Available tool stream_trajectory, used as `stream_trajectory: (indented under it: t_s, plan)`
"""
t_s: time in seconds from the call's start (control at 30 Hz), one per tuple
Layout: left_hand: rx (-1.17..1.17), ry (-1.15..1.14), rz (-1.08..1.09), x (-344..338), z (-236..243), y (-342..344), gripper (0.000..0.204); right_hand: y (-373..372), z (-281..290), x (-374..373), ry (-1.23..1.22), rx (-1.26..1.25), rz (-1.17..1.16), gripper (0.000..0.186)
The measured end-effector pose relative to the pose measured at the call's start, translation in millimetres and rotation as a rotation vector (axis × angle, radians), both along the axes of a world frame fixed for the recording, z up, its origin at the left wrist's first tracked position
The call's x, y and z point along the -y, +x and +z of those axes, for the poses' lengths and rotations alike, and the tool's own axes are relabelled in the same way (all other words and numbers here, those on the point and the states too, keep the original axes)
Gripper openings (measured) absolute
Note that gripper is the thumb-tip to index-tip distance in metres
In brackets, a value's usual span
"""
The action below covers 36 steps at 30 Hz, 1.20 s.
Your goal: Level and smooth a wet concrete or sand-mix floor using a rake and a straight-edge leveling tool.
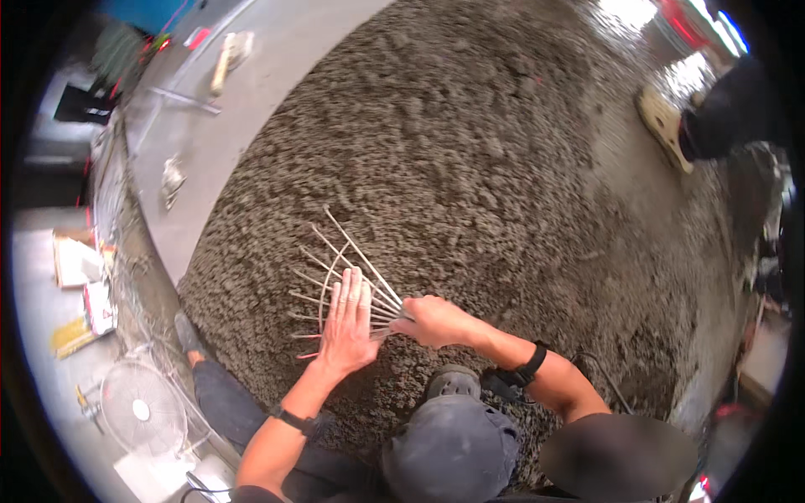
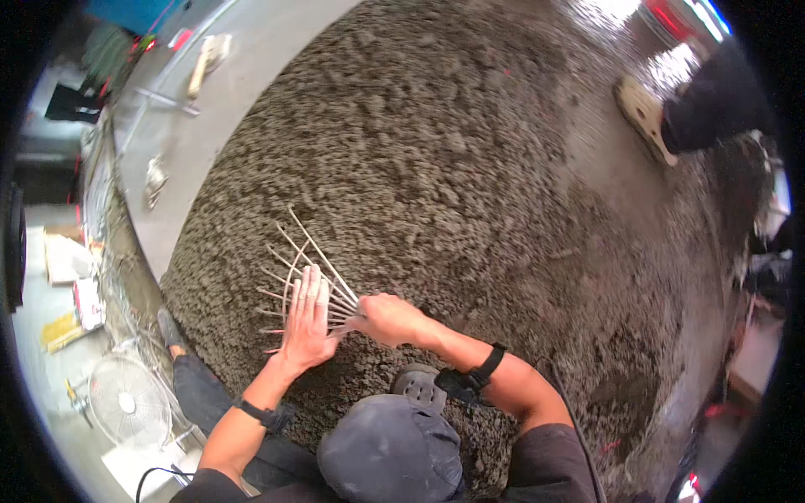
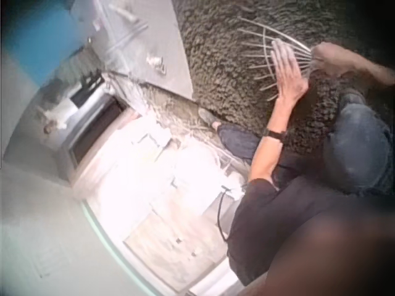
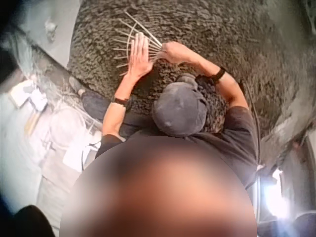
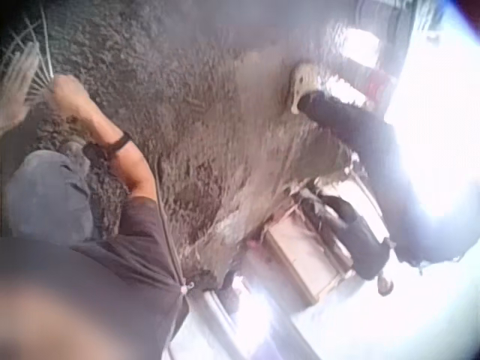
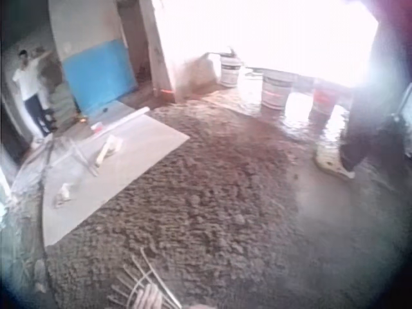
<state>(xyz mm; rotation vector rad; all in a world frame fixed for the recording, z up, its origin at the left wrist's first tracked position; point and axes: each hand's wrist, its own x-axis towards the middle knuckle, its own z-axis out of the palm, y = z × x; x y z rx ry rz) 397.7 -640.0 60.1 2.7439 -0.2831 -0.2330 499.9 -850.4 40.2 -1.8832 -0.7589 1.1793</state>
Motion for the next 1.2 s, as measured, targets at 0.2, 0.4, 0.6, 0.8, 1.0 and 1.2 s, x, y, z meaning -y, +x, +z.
stream_trajectory:
  t_s: [0.2,0.4,0.6,0.8,1.0,1.2]
  plan:
    - [0.016,-0.177,-0.301,156,-25,24,0.097,-22,32,184,-0.228,-0.042,-0.273,0.028]
    - [0.007,-0.535,-0.706,222,-6,65,0.094,-85,91,261,-0.419,-0.199,-0.703,0.028]
    - [0.238,-0.551,-0.53,111,39,97,0.074,-108,32,182,-0.249,-0.027,-0.976,0.034]
    - [0.283,0.087,-0.011,-116,108,26,0.053,27,-2,41,0.149,-0.16,-1.171,0.031]
    - [0.131,0.378,0.691,-241,156,-176,0.043,206,-32,-18,0.388,-0.052,-1.401,0.035]
    - [0.022,0.256,1.051,-240,105,-346,0.045,260,-22,-32,0.458,-0.038,-1.33,0.032]
